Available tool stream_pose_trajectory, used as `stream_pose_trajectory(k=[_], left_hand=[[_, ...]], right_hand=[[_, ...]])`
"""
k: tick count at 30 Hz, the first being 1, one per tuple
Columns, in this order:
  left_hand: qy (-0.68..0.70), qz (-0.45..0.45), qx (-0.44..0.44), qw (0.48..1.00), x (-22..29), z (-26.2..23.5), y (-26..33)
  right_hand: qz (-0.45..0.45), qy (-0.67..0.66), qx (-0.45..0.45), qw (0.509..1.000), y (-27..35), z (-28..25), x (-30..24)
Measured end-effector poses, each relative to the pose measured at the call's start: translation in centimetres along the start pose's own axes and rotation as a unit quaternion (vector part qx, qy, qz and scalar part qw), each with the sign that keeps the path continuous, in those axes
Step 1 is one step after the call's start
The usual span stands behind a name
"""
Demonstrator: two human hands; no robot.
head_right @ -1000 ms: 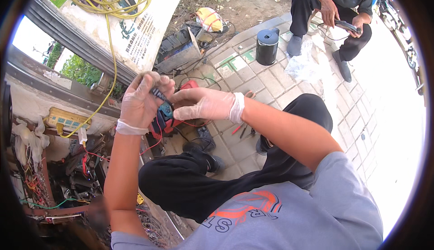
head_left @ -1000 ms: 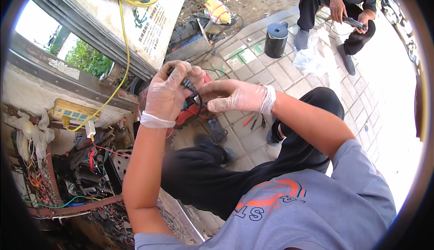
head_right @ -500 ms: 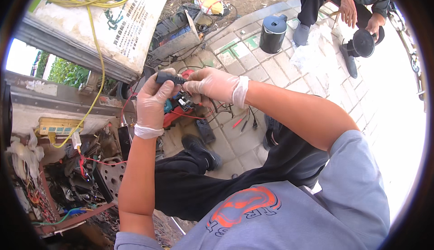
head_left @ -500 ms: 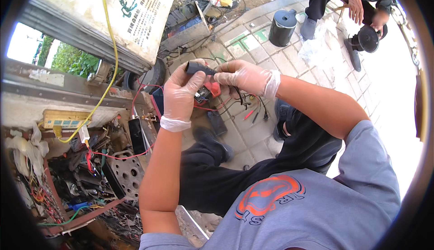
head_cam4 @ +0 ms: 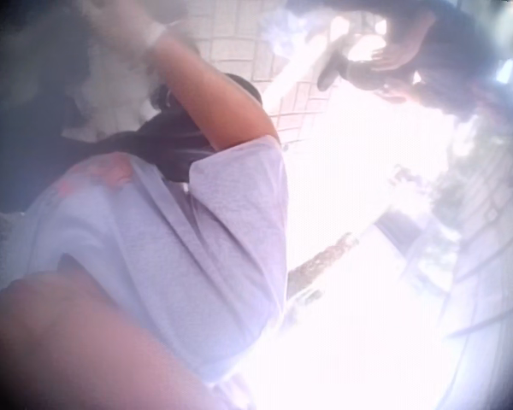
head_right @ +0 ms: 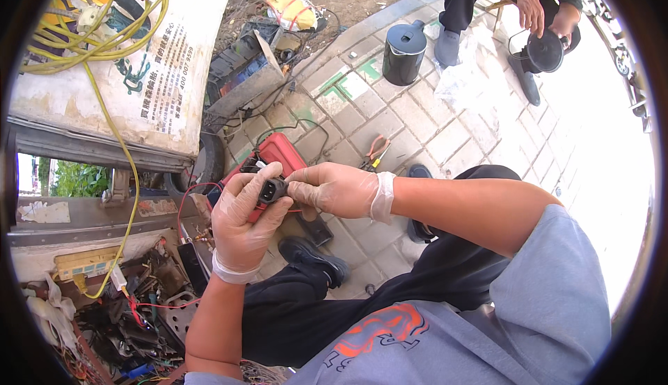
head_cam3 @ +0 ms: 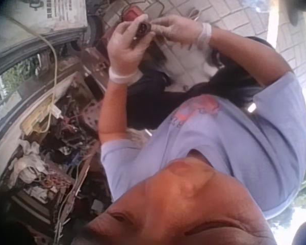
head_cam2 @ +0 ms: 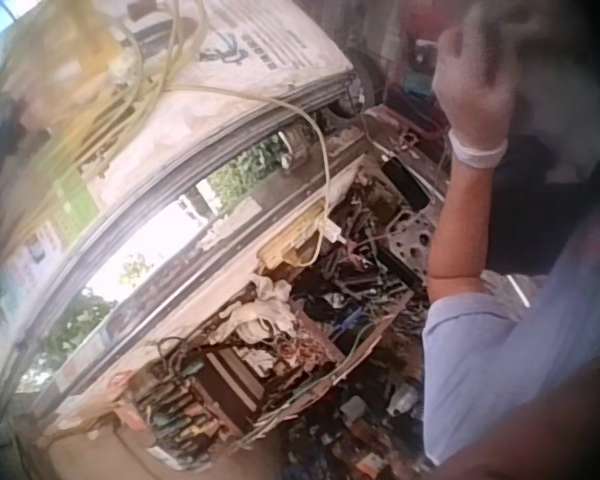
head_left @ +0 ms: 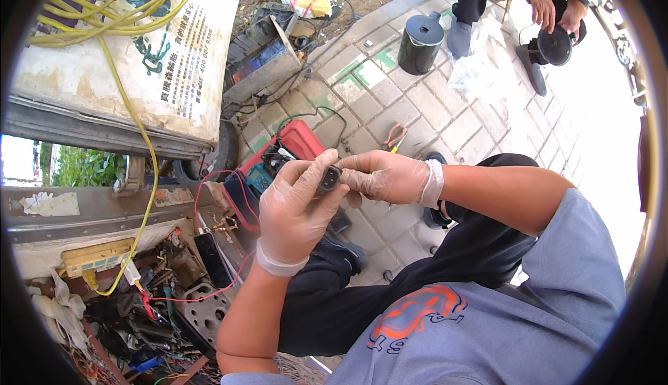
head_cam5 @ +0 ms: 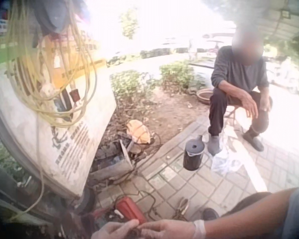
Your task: The person sits on the floor and uses a multimeter to test connections on a small electronic device. They connect the multimeter probes to various points on the device, then plug a power cable into a nearby outlet. Finally, they press a button on the device, causing a green LED to light up.
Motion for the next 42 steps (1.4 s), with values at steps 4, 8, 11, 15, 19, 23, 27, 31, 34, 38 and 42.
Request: stream_pose_trajectory(k=[4,8,11,15,19,23,27,31,34,38,42], left_hand=[[-0.023,-0.021,-0.067,0.997,-2.1,0.6,0.6],[-0.145,-0.109,-0.255,0.95,-8.3,-0.3,2.6],[-0.211,-0.227,-0.235,0.921,-13.2,-3.7,4.9],[-0.23,-0.241,-0.094,0.938,-14.6,-7.3,7.1],[-0.256,-0.26,-0.099,0.926,-14.4,-8.6,8.7],[-0.273,-0.25,-0.083,0.925,-13.6,-9.4,9.1],[-0.282,-0.236,-0.084,0.926,-13.3,-9.5,9.3],[-0.273,-0.221,-0.077,0.933,-13.0,-9.7,9.5],[-0.273,-0.218,-0.075,0.934,-12.9,-9.9,9.4],[-0.258,-0.225,-0.077,0.936,-12.8,-9.6,9.4],[-0.248,-0.215,-0.1,0.939,-12.7,-8.9,9.6]], right_hand=[[0.067,0.103,-0.009,0.992,0.7,0.2,1.5],[0.123,0.282,-0.086,0.948,2.3,0.9,4.7],[0.105,0.393,-0.148,0.902,3.2,1.7,7.4],[-0.031,0.5,-0.063,0.863,1.7,2.0,8.5],[-0.034,0.479,0.057,0.875,-5.2,1.3,9.4],[-0.032,0.458,0.19,0.868,-13.0,3.1,10.2],[0.027,0.486,0.295,0.822,-16.6,5.4,12.1],[0.054,0.497,0.317,0.806,-17.8,6.4,13.3],[0.078,0.489,0.311,0.811,-18.2,5.7,13.5],[0.07,0.464,0.327,0.82,-18.4,5.2,13.2],[-0.041,0.444,0.283,0.849,-19.5,4.2,13.5]])
Point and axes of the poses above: each hand's wrist, its own y-axis away from the middle knuckle, its own z-axis out of the palm, x = y × z, the point moved 8 cm from there along -y, towards the middle knuckle, and after that the axes turned 3 degrees about x, right-handed, at the moved point
